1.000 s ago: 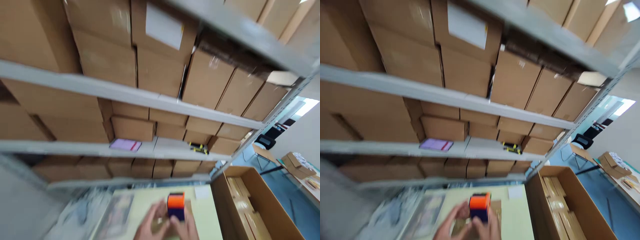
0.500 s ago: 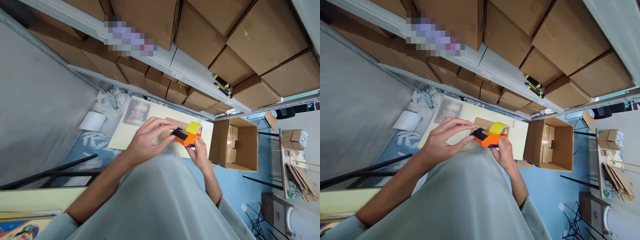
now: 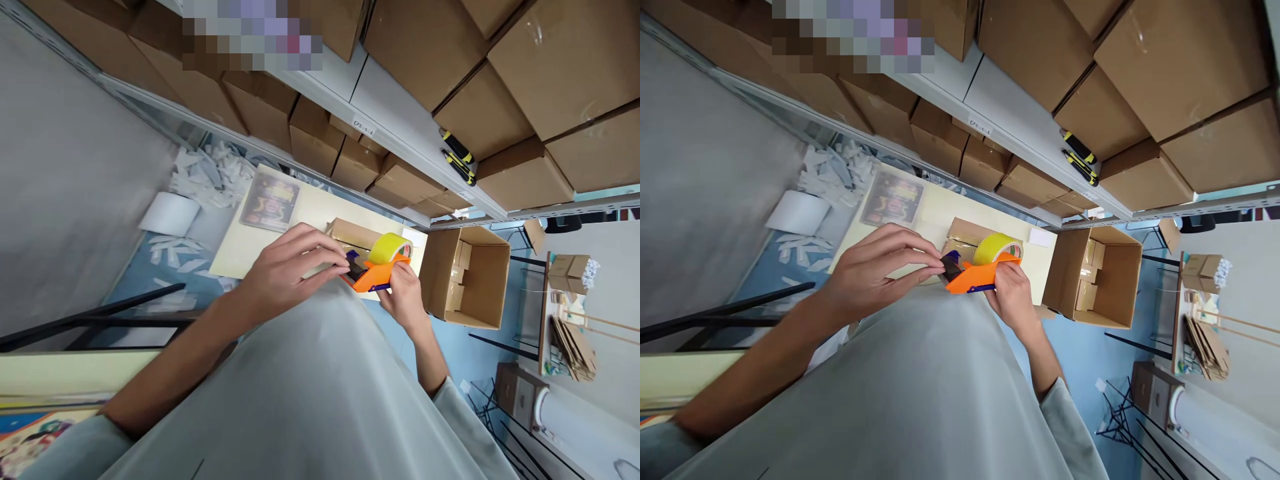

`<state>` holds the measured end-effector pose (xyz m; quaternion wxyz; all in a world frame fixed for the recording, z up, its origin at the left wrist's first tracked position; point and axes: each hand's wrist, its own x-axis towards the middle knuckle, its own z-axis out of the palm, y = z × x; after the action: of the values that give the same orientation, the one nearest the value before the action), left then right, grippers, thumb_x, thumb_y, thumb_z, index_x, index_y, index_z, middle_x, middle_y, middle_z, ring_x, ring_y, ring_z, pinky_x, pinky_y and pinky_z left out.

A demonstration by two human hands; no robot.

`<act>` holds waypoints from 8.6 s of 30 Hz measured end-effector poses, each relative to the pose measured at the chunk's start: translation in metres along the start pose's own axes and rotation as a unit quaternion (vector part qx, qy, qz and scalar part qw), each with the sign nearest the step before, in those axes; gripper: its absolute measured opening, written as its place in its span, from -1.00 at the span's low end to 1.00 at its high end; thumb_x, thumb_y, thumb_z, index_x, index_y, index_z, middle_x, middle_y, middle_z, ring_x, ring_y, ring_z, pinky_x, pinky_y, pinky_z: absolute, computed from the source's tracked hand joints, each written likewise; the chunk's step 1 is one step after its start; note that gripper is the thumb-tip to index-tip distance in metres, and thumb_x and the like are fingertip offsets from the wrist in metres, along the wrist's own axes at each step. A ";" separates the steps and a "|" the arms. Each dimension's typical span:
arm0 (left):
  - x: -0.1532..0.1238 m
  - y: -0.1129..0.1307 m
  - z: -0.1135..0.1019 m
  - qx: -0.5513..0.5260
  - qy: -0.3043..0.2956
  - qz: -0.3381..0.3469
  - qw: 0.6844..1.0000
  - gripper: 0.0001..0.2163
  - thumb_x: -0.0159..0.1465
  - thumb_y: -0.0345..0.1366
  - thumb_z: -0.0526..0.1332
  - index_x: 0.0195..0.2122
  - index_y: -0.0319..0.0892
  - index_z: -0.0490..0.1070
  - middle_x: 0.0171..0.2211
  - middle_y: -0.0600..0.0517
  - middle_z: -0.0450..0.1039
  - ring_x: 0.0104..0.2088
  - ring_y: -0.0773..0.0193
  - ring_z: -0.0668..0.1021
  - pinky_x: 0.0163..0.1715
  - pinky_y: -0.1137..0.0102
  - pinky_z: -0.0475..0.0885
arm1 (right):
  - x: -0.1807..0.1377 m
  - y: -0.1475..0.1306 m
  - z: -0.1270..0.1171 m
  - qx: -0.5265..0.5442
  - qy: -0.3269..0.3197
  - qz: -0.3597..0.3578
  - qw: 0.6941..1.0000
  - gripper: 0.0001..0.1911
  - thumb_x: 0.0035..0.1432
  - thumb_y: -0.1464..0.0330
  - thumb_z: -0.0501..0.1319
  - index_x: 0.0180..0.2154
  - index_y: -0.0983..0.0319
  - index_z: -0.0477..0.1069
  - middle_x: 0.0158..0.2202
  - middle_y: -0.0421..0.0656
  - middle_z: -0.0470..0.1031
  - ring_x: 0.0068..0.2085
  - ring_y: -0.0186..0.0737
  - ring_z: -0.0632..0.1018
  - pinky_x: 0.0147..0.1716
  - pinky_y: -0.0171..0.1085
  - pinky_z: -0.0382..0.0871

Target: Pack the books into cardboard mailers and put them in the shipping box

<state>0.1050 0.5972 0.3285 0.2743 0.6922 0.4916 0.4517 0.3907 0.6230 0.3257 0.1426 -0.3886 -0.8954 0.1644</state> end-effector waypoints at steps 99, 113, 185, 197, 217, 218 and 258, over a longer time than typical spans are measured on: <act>-0.014 -0.131 0.195 -0.025 0.105 -0.425 0.899 -0.36 0.52 0.18 -0.01 0.30 -0.23 0.51 0.24 -0.18 0.59 0.29 0.07 0.57 0.33 0.23 0.45 | 0.038 0.168 -0.013 0.261 -0.421 0.274 0.824 -0.29 0.08 -0.30 0.44 -0.51 0.22 0.48 -0.58 -0.15 0.57 -0.54 -0.28 0.52 -0.44 -0.29 0.38; -0.019 -0.129 0.226 -0.035 0.101 -0.432 0.895 -0.31 0.41 0.32 0.12 0.22 -0.16 0.59 0.25 -0.16 0.59 0.34 0.03 0.55 0.37 0.25 0.44 | -0.037 0.252 -0.063 0.343 -0.441 0.309 0.770 -0.32 0.07 -0.29 0.47 -0.42 0.23 0.56 -0.49 -0.11 0.64 -0.46 -0.19 0.63 -0.42 -0.26 0.49; -0.019 -0.133 0.234 0.033 0.114 -0.352 0.928 -0.67 0.56 -0.22 0.10 -0.05 -0.37 0.59 -0.32 0.07 0.51 -0.26 0.30 0.46 -0.09 0.42 0.47 | -0.065 0.184 -0.007 -0.080 -0.377 0.450 0.806 -0.53 0.41 0.01 0.32 -0.05 0.31 0.61 -0.31 0.13 0.70 -0.08 0.18 0.72 -0.08 -0.06 0.54; -0.015 -0.147 0.209 -0.011 0.130 -0.360 0.924 -0.55 0.35 -0.23 0.23 0.25 -0.21 0.51 0.25 -0.23 0.56 0.30 -0.06 0.56 0.43 0.01 0.38 | -0.048 0.151 -0.024 -0.184 -0.178 0.503 0.826 -0.44 0.56 0.04 0.12 0.16 0.44 0.43 0.00 0.31 0.66 0.10 0.19 0.69 -0.01 -0.15 0.50; 0.193 -0.090 0.149 0.093 0.089 -0.055 0.990 -0.50 0.41 -0.31 0.12 0.38 -0.15 0.41 0.36 -0.22 0.47 0.44 -0.12 0.43 0.49 -0.13 0.33 | 0.279 0.138 -0.068 -0.110 -0.056 0.204 0.971 -0.55 0.42 0.42 0.12 0.22 0.53 0.44 0.20 0.35 0.58 0.28 0.18 0.56 0.38 -0.01 0.26; 0.184 -0.092 0.148 0.095 0.088 -0.061 0.990 -0.50 0.42 -0.28 0.12 0.38 -0.15 0.41 0.36 -0.23 0.47 0.44 -0.12 0.43 0.49 -0.12 0.33 | 0.279 0.142 -0.068 -0.104 -0.054 0.204 0.972 -0.54 0.43 0.42 0.10 0.24 0.53 0.43 0.25 0.33 0.55 0.31 0.18 0.52 0.40 -0.01 0.24; -0.024 -0.119 0.189 0.017 0.015 -0.389 0.921 -0.52 0.37 -0.15 0.29 0.27 -0.23 0.50 0.22 -0.22 0.60 0.17 0.07 0.65 0.25 0.23 0.53 | -0.092 0.125 0.128 0.294 0.166 0.447 0.829 -0.24 0.57 -0.06 -0.04 0.51 0.28 0.25 0.34 0.08 0.55 0.29 0.07 0.61 0.32 0.00 0.50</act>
<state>0.2199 0.6308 0.1386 0.4089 0.4440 0.7339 0.3114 0.4830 0.6118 0.1478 0.3073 -0.7073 -0.4963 0.3988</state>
